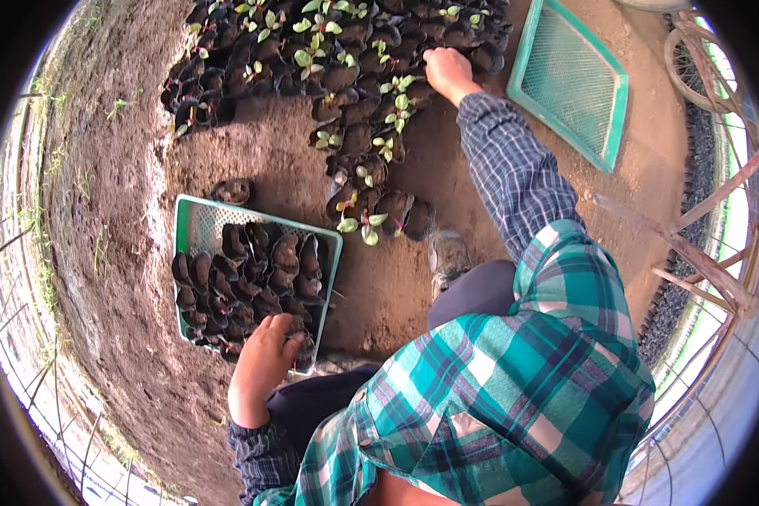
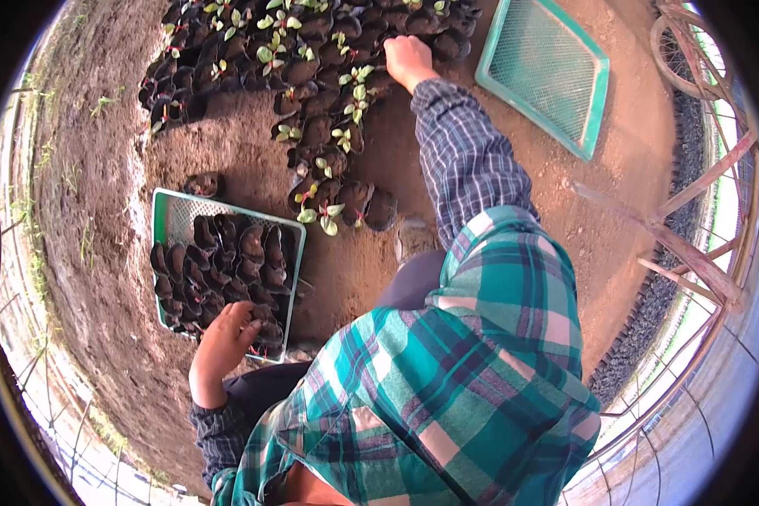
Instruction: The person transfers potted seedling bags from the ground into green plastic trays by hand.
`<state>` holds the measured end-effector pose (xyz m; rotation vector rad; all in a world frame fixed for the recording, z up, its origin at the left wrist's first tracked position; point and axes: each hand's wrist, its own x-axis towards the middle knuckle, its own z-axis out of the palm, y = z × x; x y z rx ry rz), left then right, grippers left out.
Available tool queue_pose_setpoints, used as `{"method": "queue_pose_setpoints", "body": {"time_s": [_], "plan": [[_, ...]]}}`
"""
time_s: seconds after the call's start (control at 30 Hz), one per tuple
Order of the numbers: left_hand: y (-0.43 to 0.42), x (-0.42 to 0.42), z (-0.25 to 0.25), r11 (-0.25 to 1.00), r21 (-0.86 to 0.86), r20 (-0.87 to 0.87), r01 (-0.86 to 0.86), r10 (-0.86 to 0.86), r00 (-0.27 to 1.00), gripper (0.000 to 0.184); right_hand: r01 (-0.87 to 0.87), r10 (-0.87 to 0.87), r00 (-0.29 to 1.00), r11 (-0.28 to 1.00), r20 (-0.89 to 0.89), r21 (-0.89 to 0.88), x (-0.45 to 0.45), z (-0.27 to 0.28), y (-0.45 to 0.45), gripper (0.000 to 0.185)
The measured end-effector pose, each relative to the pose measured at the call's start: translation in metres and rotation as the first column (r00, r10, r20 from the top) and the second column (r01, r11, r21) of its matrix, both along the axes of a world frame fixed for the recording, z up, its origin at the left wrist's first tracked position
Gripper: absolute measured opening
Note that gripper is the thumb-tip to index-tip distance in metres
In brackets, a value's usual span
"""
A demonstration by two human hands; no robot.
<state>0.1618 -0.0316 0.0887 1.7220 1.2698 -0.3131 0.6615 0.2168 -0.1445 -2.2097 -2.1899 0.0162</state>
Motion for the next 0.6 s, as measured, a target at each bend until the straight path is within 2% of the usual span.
{"method": "queue_pose_setpoints", "body": {"time_s": [0.03,0.07,0.17,0.4,0.43,0.6], "plan": [[0.0,0.001,0.002,1.0,0.001,-0.006,0.001,-0.001,1.0,0.036,-0.017,0.018,1.0,0.999,-0.013,0.04,0.002,-0.001,-0.001,0.013],[-0.001,0.002,0.003,1.0,0.002,-0.004,-0.002,0.003,1.0,0.036,0.032,-0.033,0.999,0.999,-0.011,-0.021,0.003,-0.001,0.002,0.013],[-0.004,0.001,0.005,1.0,0.008,-0.005,-0.017,0.017,1.0,0.037,0.13,-0.13,0.991,0.991,-0.029,-0.021,0.009,0.003,-0.001,0.012],[-0.011,0.0,0.014,0.998,0.056,0.007,-0.003,0.002,1.0,0.037,0.21,-0.209,0.978,0.977,0.011,-0.029,0.024,0.057,-0.045,0.02],[-0.009,0.002,0.019,1.0,-0.012,-0.001,-0.016,0.016,1.0,0.039,0.205,-0.206,0.978,0.978,-0.03,-0.031,0.036,0.054,-0.049,0.023],[-0.011,0.004,0.03,0.999,0.035,0.042,0.007,-0.008,0.999,0.039,0.426,-0.433,0.9,0.897,-0.048,-0.12,0.049,0.057,-0.089,0.024]]}}
